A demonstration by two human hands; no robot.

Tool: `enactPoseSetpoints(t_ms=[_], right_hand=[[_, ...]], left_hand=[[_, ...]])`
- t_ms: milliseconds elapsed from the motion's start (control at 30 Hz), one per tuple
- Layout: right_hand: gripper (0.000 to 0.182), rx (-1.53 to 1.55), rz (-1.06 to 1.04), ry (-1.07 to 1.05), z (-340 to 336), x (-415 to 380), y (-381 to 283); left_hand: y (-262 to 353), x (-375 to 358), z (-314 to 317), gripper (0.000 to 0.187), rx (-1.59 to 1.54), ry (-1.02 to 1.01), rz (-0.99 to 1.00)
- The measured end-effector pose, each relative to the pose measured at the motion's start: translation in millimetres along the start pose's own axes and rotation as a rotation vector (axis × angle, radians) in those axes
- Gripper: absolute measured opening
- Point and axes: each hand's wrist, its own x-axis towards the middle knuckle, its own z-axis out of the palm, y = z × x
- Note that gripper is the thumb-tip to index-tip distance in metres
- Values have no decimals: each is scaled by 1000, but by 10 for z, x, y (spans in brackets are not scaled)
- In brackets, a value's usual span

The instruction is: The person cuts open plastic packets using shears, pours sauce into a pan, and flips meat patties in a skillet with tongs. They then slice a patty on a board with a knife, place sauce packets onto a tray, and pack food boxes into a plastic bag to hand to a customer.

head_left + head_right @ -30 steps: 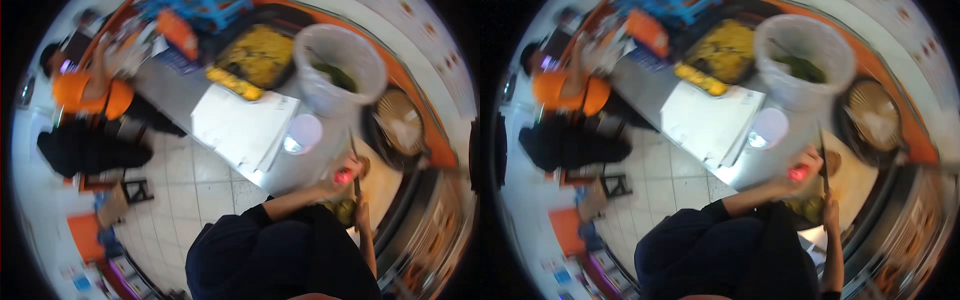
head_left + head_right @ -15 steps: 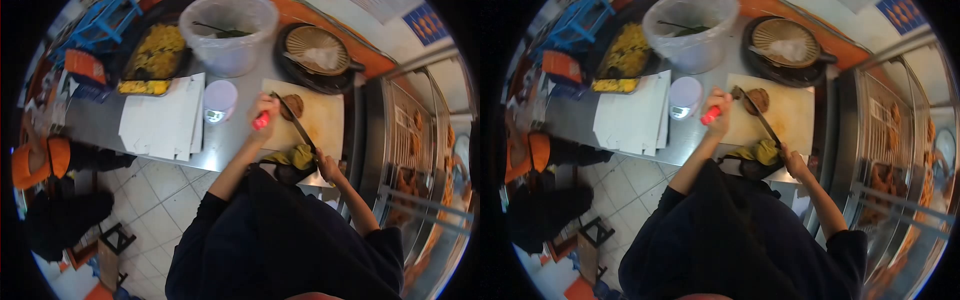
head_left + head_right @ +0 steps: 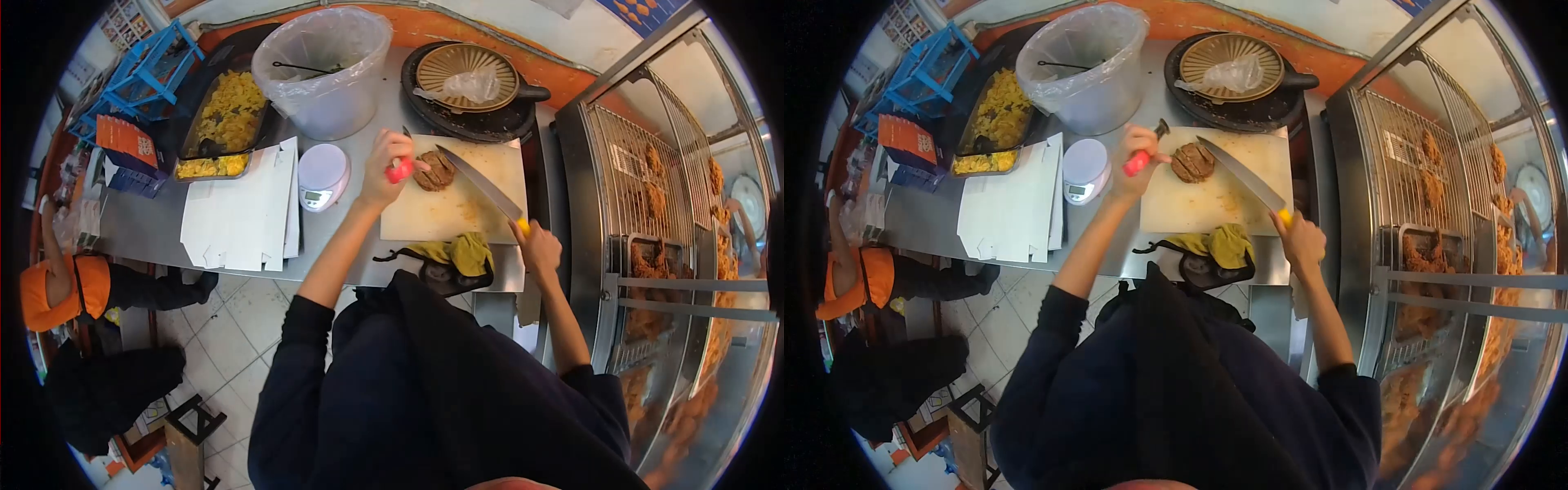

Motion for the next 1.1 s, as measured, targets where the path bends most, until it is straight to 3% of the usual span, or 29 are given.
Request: enactPoseSetpoints(t_ms=[100, 133, 200, 267, 333, 400, 433, 567, 633, 700, 733, 800, 833, 867, 900, 933, 967, 1000, 1067, 1100], right_hand=[[54, 120, -82, 231, 309, 266, -83], [46, 198, -42, 186, 373, 311, -131], [37, 380, -99, 240, 483, 322, -177], [31, 316, -138, 248, 516, 249, -232], [38, 297, -64, 181, 525, 106, -255], [52, 266, -61, 321, 411, -71, -299], [61, 334, -5, 273, 341, -157, -304], [60, 423, 139, 403, 185, -567, -369], [58, 459, 234, 479, 190, -869, -420], [53, 544, 351, 588, 195, -1291, -516], [50, 561, 434, 620, 221, -1569, -598], [50, 568, 629, 589, 529, -2293, -740], [51, 578, 755, 539, 754, -2773, -879], [60, 610, 919, 377, 1064, -3329, -1056], [74, 697, 1158, 25, 1200, -3888, -1303], [79, 814, 1303, -190, 1648, -4519, -1534], [77, 1034, 1695, -581, 1752, -4901, -1766], [72, 1890, 1450, -379, 1820, -5279, -1963], [67, 2010, 1617, -177, 1742, -5698, -2455], [62, 2084, 1715, -115, 1687, -5975, -2745]], left_hand=[[-135, 128, 28, 35, 253, -343, 145], [-166, 176, 67, 37, 356, -517, 219], [-317, 146, 146, 35, 383, -614, 273], [-459, 90, 156, 31, 415, -814, 330], [-585, -7, 95, 26, 436, -898, 355], [-595, -77, 7, 24, 388, -1016, 390], [-612, -130, -58, 32, 395, -1088, 375], [-643, -323, -380, 46, 468, -1161, 428], [-724, -415, -517, 57, 650, -1359, 422], [-470, -309, -571, 59, 407, -1248, 211], [-347, -285, -596, 60, 404, -1230, 197], [-152, -265, -609, 63, 341, -1161, 248], [-113, -338, -610, 66, 278, -1051, 382], [46, -362, -584, 60, 239, -964, 433], [274, -361, -543, 57, 205, -929, 441], [350, -520, -473, 55, 54, -836, 392], [532, -636, -382, 53, -72, -824, 361], [672, -787, -283, 53, -150, -844, 344], [992, -1175, -72, 53, -335, -935, 186], [1246, -1343, 63, 53, -375, -1027, 216]])
